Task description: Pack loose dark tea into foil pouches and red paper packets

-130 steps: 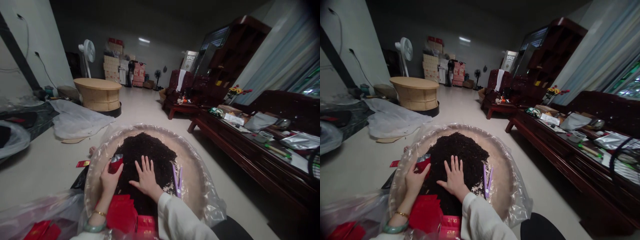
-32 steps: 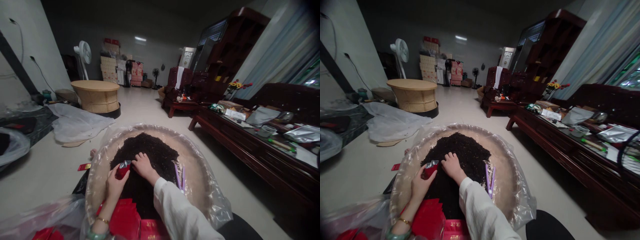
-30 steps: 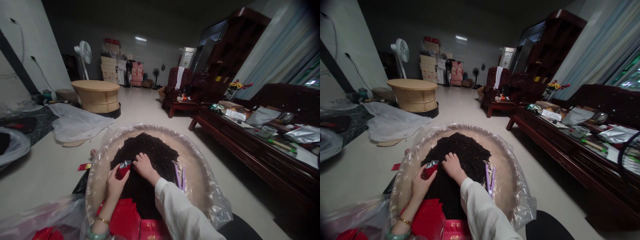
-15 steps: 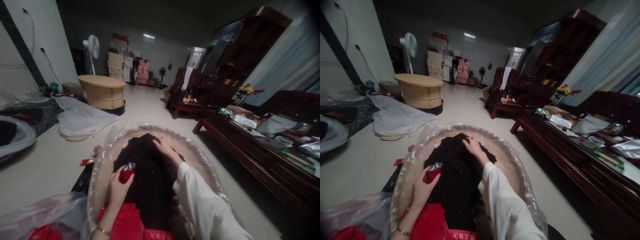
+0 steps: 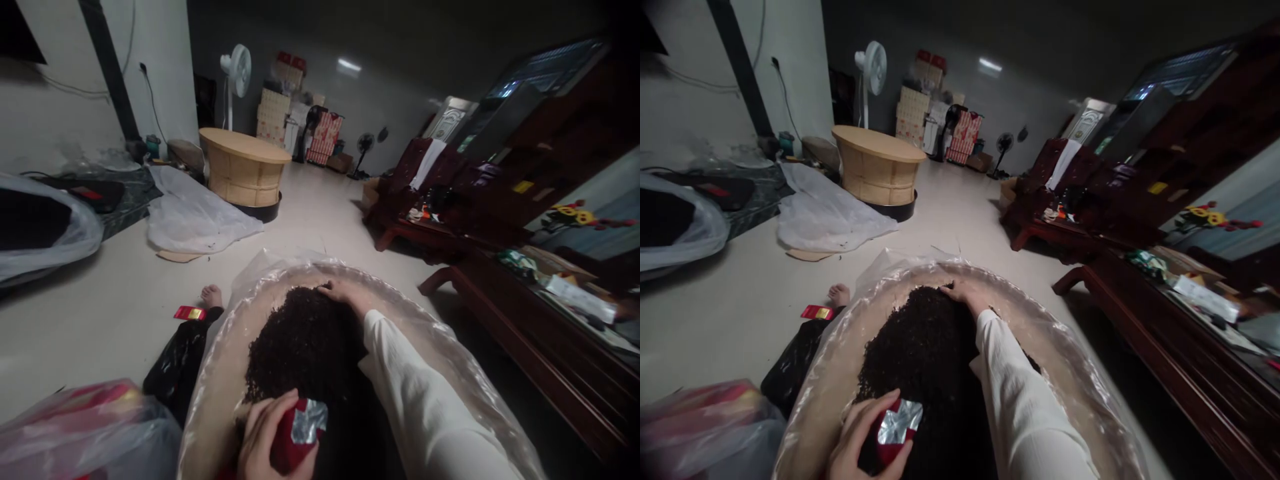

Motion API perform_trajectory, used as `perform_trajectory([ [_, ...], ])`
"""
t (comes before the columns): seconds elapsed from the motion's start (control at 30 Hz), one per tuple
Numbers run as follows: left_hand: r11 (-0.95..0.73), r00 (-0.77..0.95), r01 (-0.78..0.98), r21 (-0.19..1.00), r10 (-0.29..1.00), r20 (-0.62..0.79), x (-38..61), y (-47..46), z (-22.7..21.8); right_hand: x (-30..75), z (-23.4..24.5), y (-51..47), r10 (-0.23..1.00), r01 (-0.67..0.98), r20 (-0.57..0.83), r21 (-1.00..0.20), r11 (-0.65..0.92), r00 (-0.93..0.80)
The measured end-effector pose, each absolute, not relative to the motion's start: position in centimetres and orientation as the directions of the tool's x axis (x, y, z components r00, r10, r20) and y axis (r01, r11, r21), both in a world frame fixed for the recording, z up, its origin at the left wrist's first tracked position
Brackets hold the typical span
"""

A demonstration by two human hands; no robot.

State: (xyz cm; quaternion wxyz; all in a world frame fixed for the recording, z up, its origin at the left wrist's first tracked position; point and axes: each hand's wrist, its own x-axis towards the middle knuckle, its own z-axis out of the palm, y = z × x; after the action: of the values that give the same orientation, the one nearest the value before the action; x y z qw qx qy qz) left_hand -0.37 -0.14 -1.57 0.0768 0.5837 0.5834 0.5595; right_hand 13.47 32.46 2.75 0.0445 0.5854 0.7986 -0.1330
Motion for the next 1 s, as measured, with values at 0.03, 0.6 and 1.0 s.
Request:
perform_trajectory([
  [0.03, -0.3, -0.338, 0.575, 0.761, 0.76, 0.555, -0.1, -0.2, -1.6, 12.4, 2.4, 32.6, 0.914, 0.948, -0.256, -0.143, 0.285, -0.314],
  [0.6, -0.309, -0.337, 0.594, 0.742, 0.743, 0.579, -0.5, 0.0, 0.0, 6.3, 2.3, 15.5, 0.188, 0.177, -0.282, 0.064, 0.982, -0.941],
  [1.0, -0.225, -0.408, 0.59, 0.776, 0.746, 0.527, -0.2, 0.9, -0.7, 22.2, 4.9, 8.4, 0.607, 0.607, 0.003, -0.02, 0.794, -0.794],
])
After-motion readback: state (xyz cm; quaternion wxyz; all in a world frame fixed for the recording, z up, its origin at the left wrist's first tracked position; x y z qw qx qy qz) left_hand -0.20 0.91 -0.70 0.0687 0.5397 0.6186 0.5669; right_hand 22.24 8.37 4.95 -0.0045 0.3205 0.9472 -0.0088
